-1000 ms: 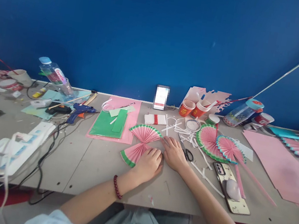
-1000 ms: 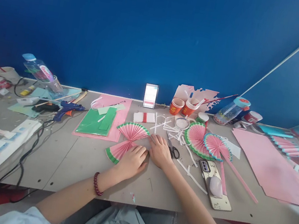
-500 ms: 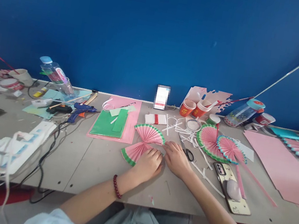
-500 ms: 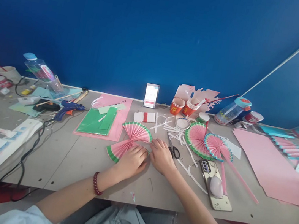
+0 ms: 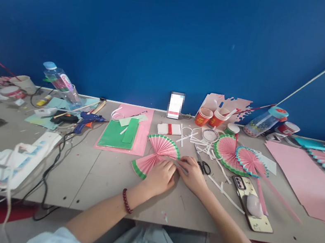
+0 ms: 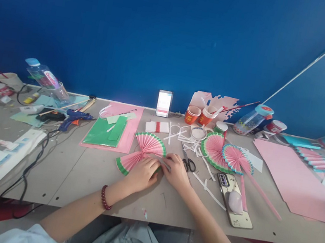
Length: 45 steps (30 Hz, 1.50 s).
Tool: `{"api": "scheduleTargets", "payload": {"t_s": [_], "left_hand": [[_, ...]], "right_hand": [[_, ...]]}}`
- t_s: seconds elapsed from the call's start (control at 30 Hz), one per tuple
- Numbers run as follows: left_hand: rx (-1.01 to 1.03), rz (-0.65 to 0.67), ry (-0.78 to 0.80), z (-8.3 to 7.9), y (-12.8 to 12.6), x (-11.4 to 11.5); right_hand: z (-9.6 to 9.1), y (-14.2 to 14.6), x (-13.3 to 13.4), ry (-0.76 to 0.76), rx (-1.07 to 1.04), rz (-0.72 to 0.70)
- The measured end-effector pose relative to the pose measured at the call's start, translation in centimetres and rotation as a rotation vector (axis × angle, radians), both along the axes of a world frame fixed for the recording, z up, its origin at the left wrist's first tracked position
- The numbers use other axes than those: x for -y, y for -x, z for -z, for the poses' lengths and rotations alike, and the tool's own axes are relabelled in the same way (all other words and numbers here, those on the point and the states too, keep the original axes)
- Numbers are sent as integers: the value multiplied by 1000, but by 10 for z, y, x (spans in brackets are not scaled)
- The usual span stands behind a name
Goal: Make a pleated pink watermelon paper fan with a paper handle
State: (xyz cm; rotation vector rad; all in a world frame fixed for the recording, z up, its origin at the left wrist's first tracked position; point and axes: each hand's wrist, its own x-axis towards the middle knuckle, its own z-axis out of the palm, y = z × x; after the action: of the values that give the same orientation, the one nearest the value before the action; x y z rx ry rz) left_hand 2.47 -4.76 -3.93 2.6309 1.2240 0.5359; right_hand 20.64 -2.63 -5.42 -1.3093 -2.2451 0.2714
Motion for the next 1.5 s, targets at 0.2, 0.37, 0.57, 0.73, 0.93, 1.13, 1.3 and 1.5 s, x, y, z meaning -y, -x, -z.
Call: {"api": "scheduleTargets", "payload": {"t_s": [0.2, 0.37, 0.57, 0.73, 0.93, 1.13, 1.3, 1.5], "left_hand": [[67, -11, -6, -2, 3, -3], [62, -84, -102, -6, 12, -14], [25, -102, -108, -2, 19, -24], [8, -107, -125, 0, 19, -25], [64, -90, -132, 4, 23, -29], [63, -46, -188, 6, 23, -29], [25, -66, -192, 4, 21, -28], [43, -94, -163, 5, 20, -28]], "right_hand": [[12, 2, -2, -35, -140, 89], [12, 6, -3, -26, -192, 151], [9, 6, -10, 7, -234, 168], [9, 3, -14, 8, -177, 164], [13, 0, -16, -12, -94, 156], [15, 0, -15, -34, -88, 126], [16, 0, -14, -54, -101, 113], [15, 1, -15, -63, -101, 108]]}}
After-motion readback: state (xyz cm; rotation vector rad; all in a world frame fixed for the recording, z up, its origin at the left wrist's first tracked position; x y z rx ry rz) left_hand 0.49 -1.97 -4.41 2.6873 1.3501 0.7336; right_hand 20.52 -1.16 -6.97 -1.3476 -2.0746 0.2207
